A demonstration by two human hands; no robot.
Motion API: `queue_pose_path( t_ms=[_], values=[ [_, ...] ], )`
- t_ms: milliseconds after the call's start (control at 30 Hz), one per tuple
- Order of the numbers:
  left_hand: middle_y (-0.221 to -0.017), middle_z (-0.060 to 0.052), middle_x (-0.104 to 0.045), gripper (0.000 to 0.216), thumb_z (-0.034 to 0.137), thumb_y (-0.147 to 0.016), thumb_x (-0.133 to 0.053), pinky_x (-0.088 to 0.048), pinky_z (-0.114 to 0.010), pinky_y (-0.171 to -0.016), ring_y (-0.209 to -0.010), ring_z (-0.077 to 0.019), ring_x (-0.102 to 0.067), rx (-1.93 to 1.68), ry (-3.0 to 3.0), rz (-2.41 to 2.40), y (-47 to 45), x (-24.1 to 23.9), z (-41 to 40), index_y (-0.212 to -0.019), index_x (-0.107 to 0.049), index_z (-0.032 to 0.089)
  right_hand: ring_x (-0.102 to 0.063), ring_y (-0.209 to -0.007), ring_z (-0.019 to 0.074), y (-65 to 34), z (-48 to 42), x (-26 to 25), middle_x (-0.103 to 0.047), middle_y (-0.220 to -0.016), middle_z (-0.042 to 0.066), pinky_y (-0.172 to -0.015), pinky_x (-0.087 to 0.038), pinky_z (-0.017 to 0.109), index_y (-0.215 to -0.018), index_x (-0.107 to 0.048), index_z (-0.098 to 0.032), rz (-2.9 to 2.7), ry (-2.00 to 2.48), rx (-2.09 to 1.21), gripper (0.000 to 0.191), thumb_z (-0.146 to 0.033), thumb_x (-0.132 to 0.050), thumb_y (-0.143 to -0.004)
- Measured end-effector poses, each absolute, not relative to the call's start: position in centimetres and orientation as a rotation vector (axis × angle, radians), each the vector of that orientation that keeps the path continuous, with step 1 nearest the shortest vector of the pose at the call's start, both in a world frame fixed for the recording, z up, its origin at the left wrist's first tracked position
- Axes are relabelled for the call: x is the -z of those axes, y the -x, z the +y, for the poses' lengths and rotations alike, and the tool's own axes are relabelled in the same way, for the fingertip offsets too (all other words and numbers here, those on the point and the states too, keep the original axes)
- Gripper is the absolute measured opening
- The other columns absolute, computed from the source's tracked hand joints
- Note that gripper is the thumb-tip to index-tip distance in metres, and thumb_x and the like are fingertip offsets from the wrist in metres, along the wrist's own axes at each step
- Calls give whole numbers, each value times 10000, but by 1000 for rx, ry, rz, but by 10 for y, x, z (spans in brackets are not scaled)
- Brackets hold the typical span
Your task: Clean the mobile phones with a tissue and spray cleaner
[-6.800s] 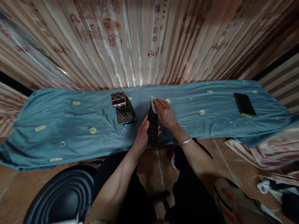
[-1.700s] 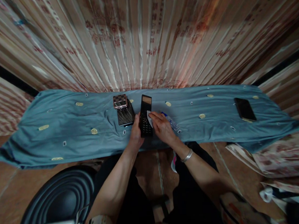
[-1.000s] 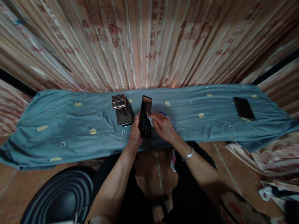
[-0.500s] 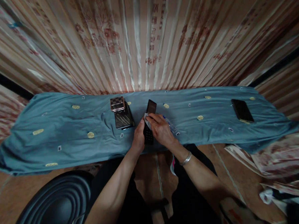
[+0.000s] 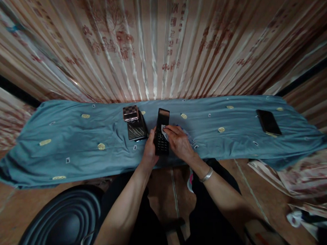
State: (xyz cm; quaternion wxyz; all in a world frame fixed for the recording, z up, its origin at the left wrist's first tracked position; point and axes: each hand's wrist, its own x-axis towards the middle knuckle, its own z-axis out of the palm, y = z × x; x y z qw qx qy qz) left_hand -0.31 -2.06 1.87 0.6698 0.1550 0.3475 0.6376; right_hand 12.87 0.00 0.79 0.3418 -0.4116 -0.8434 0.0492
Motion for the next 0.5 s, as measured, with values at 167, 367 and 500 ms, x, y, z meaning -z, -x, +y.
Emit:
queue_pose_path(
  t_ms=[167,367,500],
  values=[
    [-993,-49,-757,265,394,-971,-571,-511,-341,-1014,-1116,-220,-681,-1430,-297,770,8,-25,-21,-943,-711,171,-620,-1154,283,-126,-6,-11,-689,-1298,144,-1064,-515,514,-1313,-673,-173,-2203,1040,-175,428,-126,-391,-995],
    [-795,-25,-713,374,344,-1046,-406,-518,-318,-957,-983,-193,-700,-1455,-283,797,13,-26,-18,-913,-710,173,-608,-1169,276,-123,-17,-14,-692,-1305,152,-1055,-542,488,-1307,-676,-145,-2227,979,-206,419,-120,-389,-1003],
    [-790,-11,-706,348,411,-1023,-477,-521,-277,-860,-809,-157,-677,-1452,-311,817,18,-24,-15,-960,-731,181,-608,-1181,263,-121,-27,-15,-694,-1307,125,-1044,-559,479,-1331,-665,-193,-2237,950,-249,438,-101,-400,-994]
  ],
)
